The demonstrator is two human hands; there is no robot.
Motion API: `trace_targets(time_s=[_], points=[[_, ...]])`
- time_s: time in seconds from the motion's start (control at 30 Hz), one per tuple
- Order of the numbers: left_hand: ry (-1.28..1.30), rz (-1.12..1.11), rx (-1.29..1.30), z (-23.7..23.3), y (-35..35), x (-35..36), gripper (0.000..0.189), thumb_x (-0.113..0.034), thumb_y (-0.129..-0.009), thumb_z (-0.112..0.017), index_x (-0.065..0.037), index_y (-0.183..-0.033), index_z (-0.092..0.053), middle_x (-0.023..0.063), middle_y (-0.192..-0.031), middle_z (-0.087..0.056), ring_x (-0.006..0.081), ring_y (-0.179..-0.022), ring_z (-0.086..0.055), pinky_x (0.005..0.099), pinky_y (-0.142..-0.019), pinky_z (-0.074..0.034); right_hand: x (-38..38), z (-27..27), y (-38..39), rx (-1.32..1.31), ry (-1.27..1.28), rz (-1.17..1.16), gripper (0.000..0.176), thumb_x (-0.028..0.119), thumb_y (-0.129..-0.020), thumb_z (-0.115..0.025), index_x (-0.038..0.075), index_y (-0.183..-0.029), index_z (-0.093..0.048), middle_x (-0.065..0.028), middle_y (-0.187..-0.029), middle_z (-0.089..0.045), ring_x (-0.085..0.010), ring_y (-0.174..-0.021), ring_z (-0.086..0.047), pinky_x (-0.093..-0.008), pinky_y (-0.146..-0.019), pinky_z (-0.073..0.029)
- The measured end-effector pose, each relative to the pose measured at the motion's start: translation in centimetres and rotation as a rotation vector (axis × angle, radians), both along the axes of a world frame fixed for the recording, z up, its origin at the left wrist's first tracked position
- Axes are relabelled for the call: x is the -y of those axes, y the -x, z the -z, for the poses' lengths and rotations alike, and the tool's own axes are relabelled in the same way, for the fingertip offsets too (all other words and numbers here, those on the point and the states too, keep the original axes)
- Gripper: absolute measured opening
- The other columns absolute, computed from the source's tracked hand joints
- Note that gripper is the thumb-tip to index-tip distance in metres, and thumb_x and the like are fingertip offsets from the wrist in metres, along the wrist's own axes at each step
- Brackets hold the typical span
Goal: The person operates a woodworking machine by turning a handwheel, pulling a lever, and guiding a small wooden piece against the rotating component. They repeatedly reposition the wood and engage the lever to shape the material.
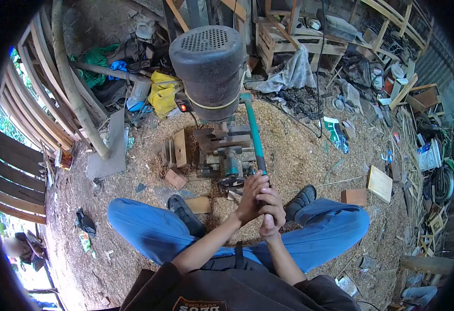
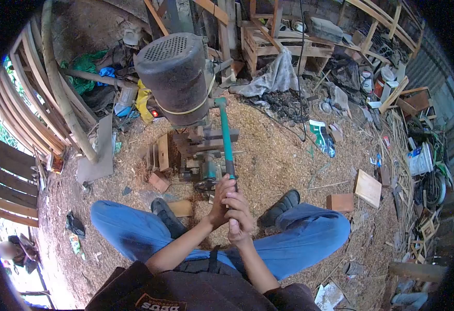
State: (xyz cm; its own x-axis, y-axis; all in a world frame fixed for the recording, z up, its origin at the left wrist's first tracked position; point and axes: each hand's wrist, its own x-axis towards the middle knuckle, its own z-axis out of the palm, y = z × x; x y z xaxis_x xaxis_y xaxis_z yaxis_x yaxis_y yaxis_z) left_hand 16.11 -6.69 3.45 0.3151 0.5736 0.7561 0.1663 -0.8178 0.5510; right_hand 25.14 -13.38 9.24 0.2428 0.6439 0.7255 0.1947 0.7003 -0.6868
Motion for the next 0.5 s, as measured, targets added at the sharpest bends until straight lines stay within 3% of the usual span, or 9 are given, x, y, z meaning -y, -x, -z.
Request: trace_targets(time_s=[0.5], points=[[0.038,0.015,0.027,-0.3,-0.1,0.5,0.058,-0.025,-0.087,-0.069,-0.007,-0.136,-0.045,0.0139,-0.143,-0.049,0.0391,-0.143,-0.038,0.0556,-0.115,-0.030,0.0,1.0,0.4,0.047,-0.029,0.019,0.037,0.039,-0.106,-0.042,0.006,-0.094,-0.055,-0.0163,-0.114,-0.066,-0.0366,-0.119,-0.060,-0.0559,-0.110,-0.037]])
